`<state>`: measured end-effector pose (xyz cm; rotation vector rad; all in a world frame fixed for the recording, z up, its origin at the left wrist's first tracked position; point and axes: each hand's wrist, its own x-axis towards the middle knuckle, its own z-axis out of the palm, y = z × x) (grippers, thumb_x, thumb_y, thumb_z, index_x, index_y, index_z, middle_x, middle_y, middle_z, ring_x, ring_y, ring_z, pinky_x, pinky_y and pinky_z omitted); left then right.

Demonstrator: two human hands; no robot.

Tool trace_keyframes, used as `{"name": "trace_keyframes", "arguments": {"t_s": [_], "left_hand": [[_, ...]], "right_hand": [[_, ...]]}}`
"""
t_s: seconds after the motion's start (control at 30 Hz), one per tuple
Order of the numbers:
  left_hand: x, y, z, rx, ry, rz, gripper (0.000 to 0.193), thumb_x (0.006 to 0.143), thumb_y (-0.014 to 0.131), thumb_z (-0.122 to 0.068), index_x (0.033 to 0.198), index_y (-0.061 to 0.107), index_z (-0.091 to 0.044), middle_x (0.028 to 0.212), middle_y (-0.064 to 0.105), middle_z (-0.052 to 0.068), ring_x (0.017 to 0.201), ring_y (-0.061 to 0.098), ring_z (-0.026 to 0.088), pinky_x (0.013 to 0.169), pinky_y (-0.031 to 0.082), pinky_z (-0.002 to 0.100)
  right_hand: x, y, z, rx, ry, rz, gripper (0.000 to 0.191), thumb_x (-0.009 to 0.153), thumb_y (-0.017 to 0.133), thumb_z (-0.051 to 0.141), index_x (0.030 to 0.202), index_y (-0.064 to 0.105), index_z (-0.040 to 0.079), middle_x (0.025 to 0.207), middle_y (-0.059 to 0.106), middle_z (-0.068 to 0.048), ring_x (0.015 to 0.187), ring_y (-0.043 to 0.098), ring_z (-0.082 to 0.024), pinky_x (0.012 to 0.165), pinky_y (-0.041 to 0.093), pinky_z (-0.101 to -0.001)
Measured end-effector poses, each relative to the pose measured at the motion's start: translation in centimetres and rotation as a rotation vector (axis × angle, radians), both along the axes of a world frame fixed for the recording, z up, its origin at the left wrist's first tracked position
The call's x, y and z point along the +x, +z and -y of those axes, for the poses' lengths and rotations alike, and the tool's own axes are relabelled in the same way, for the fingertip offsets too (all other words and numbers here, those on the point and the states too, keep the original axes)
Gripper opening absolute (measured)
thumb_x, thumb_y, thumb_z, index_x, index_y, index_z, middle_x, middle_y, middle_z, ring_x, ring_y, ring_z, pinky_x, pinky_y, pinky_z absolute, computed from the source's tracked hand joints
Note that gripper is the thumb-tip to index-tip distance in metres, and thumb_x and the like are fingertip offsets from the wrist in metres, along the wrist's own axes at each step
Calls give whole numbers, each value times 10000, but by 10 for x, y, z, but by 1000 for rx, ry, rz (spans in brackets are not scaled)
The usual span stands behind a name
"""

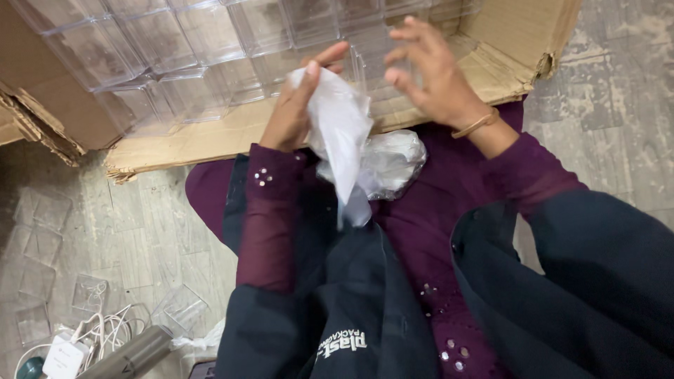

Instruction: The person sits on the floor and unpacks clear plastic boxes from a large cardboard carton. They pull plastic wrapping and bags off the boxes, toss the wrapping aside, and stack the unwrapped boxes on the carton flap and floor around them.

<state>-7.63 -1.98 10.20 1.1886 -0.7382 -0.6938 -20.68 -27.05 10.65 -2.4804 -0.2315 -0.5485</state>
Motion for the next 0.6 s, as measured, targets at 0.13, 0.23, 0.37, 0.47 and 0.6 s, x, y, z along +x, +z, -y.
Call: {"name": "trace_keyframes", "arguments": {"t_s": [0.13,0.23,0.37,0.47,0.6], "left_hand": [[-12,16,16,13,-12,340,642,1130,398,-562,1615,411,-141,1627,342,89,1438,343,254,1252,327,423],[-16,22,20,89,28,541,587,1131,373,-545,1575,429,-165,1613,325,127,1485,234,260,1243,277,431],[-13,17,21,212,-36,450,610,1139,385,-525,1606,511,-153,1509,449,113,1411,453,199,1249,362,388],[-13,7,25,99,-104,258,559,1118,509,-450,1525,548,-69,1484,562,89,1322,529,143,1179,410,338],[-17,-12,43,64,-89,167,458,1026,703,-285,1372,626,3,1212,715,30,1094,641,85,989,521,271]], "right_hand": [[3,26,-18,542,230,-54,622,1026,739,349,1449,455,-8,1414,552,-142,1359,519,-225,1114,447,-379],[7,27,-29,684,194,-389,321,949,787,239,1142,684,5,983,698,-29,907,625,-83,802,509,-252],[-2,17,-14,716,162,-398,191,997,779,170,1066,699,12,909,683,21,815,601,-38,725,490,-214],[-14,6,3,841,48,-468,181,986,778,162,1041,691,13,899,673,20,791,594,-40,695,484,-222],[-23,-2,10,1020,46,-453,164,981,752,145,1072,690,23,973,704,17,869,633,-34,787,527,-209]]}}
